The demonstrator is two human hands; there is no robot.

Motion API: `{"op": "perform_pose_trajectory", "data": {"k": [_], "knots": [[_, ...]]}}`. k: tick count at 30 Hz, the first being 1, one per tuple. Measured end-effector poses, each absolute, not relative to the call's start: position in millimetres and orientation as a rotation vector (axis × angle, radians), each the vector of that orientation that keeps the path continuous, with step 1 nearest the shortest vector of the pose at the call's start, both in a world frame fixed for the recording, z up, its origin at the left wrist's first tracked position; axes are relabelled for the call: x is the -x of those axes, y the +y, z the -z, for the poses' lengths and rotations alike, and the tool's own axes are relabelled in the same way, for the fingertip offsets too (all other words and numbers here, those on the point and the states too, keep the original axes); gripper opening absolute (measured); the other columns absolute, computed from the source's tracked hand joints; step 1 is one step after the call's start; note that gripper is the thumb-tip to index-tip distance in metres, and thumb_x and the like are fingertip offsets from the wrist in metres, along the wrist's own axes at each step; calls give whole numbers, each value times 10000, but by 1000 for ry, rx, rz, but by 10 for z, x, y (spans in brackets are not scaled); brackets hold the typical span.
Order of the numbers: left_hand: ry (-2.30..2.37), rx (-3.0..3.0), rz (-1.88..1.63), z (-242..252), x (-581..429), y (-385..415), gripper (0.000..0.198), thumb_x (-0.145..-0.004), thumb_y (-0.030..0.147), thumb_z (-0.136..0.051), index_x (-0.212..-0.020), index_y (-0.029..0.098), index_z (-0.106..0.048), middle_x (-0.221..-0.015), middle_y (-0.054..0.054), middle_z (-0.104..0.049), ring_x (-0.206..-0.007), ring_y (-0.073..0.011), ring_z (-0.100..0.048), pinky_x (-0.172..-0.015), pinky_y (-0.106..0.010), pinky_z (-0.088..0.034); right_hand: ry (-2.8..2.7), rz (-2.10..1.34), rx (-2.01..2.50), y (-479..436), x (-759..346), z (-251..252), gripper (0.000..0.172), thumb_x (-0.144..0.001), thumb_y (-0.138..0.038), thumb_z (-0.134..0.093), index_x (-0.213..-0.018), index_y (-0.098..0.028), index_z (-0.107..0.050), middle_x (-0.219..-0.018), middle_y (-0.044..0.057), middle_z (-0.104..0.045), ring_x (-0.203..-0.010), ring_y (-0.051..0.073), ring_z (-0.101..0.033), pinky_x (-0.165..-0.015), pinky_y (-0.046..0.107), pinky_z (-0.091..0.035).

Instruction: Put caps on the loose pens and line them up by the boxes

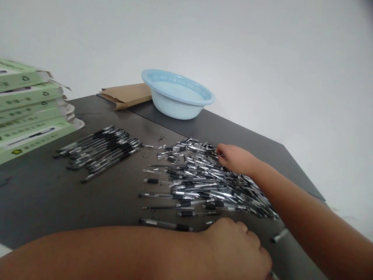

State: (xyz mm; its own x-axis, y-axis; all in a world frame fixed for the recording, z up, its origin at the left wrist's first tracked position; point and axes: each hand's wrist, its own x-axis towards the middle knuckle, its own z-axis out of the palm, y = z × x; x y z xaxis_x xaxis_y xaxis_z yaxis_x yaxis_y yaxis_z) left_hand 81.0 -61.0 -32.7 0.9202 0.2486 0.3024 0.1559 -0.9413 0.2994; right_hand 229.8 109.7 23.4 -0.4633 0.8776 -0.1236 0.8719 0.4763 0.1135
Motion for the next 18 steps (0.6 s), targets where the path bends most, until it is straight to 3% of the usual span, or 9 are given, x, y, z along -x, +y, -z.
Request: {"op": "perform_pose_trajectory", "data": {"k": [6,12,18], "knots": [[306,-2813,-463,336,-802,-623,402,-1017,536,-590,-921,171,-725,-921,-74,-768,-773,-273,-732,-506,-352,-496,2638,-10,-1587,926,-2245,-265,248,-1015,-190,-465,-1225,-172,-595,-1083,125,-746,-984,254,-680,-847,321,-461],[305,-2797,-585,438,-831,-642,381,-1006,524,-607,-919,169,-716,-880,-78,-754,-749,-275,-719,-506,-358,-486,2628,67,-1550,797,-2192,-232,182,-1037,-279,-487,-1041,-205,-653,-968,95,-751,-845,238,-672,-747,315,-443],[323,-2792,-529,396,-830,-633,399,-1021,531,-583,-912,173,-721,-902,-75,-763,-774,-274,-730,-532,-369,-512,2607,144,-1500,886,-2233,-199,223,-1025,-296,-535,-1090,-226,-736,-1064,84,-782,-965,246,-706,-817,315,-467]]}}
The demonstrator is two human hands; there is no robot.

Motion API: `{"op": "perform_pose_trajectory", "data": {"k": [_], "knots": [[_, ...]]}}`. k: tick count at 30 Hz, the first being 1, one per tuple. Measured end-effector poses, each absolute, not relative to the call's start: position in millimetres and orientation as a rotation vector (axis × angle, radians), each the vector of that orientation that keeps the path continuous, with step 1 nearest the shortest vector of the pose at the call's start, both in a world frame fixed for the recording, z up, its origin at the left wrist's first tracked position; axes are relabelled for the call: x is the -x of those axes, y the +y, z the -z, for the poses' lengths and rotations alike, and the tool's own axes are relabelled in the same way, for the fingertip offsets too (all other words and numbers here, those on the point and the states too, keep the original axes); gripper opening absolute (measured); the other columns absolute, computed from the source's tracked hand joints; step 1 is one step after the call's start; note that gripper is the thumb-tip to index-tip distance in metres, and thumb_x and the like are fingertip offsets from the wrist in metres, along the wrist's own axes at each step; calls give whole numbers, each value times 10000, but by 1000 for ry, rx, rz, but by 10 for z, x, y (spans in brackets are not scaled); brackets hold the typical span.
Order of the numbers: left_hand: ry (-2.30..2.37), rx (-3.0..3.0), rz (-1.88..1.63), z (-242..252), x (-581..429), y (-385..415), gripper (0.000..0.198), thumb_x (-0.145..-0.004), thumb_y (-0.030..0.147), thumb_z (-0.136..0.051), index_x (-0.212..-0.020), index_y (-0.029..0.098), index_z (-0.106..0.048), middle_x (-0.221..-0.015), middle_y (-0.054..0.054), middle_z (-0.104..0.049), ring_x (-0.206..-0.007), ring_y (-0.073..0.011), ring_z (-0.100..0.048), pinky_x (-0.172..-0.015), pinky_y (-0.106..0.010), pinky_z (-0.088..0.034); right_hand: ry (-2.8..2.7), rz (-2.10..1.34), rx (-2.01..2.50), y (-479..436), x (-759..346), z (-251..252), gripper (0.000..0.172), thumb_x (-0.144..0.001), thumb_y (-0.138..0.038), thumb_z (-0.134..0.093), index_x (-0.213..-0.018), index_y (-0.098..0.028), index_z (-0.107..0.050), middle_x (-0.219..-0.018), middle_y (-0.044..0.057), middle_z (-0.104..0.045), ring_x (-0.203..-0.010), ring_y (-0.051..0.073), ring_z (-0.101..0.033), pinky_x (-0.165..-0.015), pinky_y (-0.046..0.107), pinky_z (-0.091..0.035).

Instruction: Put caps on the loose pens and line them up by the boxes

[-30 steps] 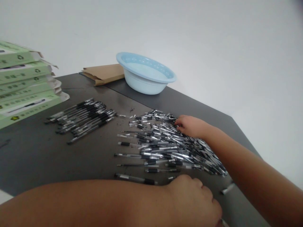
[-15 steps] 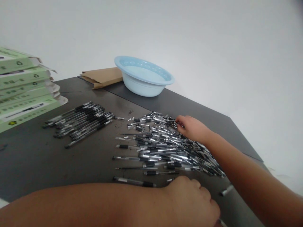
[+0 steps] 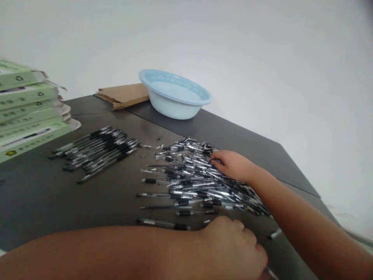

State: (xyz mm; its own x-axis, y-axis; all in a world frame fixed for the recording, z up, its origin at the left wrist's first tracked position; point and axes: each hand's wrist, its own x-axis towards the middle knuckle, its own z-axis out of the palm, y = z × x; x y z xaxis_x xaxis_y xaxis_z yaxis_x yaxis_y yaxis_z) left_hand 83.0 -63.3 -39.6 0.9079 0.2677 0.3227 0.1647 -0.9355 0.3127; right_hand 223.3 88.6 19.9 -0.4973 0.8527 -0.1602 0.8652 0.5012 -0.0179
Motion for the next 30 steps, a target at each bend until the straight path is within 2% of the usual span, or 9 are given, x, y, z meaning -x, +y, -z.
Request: {"op": "perform_pose_trajectory", "data": {"k": [7,10,12,15,20,23,26,30], "knots": [[298,-2823,-535,381,-819,-627,425,-1017,550,-592,-883,168,-723,-870,-70,-763,-768,-259,-736,-555,-356,-514,2590,175,-1460,1052,-2217,-208,258,-972,-326,-620,-1158,-216,-762,-1124,89,-798,-945,249,-726,-820,325,-491],[308,-2835,-567,418,-820,-630,419,-1011,549,-600,-872,170,-716,-848,-67,-757,-746,-258,-728,-549,-355,-509,2586,151,-1445,1070,-2175,-234,204,-952,-318,-640,-1082,-224,-767,-1060,81,-800,-903,245,-723,-781,316,-481],[322,-2831,-611,438,-822,-635,414,-1014,547,-593,-877,174,-709,-844,-66,-752,-744,-258,-725,-549,-355,-507,2588,103,-1462,1044,-2147,-247,174,-966,-299,-611,-1031,-211,-747,-1038,96,-790,-894,249,-713,-762,315,-466],[333,-2821,-616,448,-828,-644,425,-1021,561,-575,-883,180,-704,-845,-70,-750,-759,-254,-725,-567,-348,-512,2594,19,-1515,978,-2128,-243,211,-1030,-281,-507,-1053,-180,-690,-1030,135,-769,-896,260,-697,-763,326,-450],[341,-2810,-613,446,-828,-658,402,-1017,552,-582,-905,186,-704,-848,-65,-750,-759,-253,-719,-578,-353,-517,2607,-22,-1557,947,-2194,-209,303,-1096,-360,-435,-1043,-165,-661,-972,146,-750,-854,271,-683,-754,345,-447],[352,-2802,-660,451,-816,-663,394,-1020,542,-570,-902,190,-703,-854,-57,-749,-722,-257,-702,-548,-373,-507,2676,-15,-1520,968,-2248,-226,265,-1077,-362,-509,-1039,-179,-698,-1042,140,-751,-990,287,-676,-887,369,-460],[355,-2795,-639,446,-806,-664,388,-1023,533,-569,-905,191,-708,-862,-61,-749,-736,-256,-705,-562,-373,-511,2758,-7,-1511,965,-2267,-260,220,-1050,-352,-574,-1058,-203,-736,-1147,127,-752,-1148,297,-643,-1036,392,-421],[340,-2797,-584,412,-793,-658,391,-1022,533,-576,-906,185,-711,-861,-71,-749,-756,-256,-716,-564,-365,-507,2780,-2,-1704,796,-2262,-298,282,-1086,-361,-484,-1131,-217,-722,-1081,115,-777,-1012,288,-703,-909,388,-498]]}}
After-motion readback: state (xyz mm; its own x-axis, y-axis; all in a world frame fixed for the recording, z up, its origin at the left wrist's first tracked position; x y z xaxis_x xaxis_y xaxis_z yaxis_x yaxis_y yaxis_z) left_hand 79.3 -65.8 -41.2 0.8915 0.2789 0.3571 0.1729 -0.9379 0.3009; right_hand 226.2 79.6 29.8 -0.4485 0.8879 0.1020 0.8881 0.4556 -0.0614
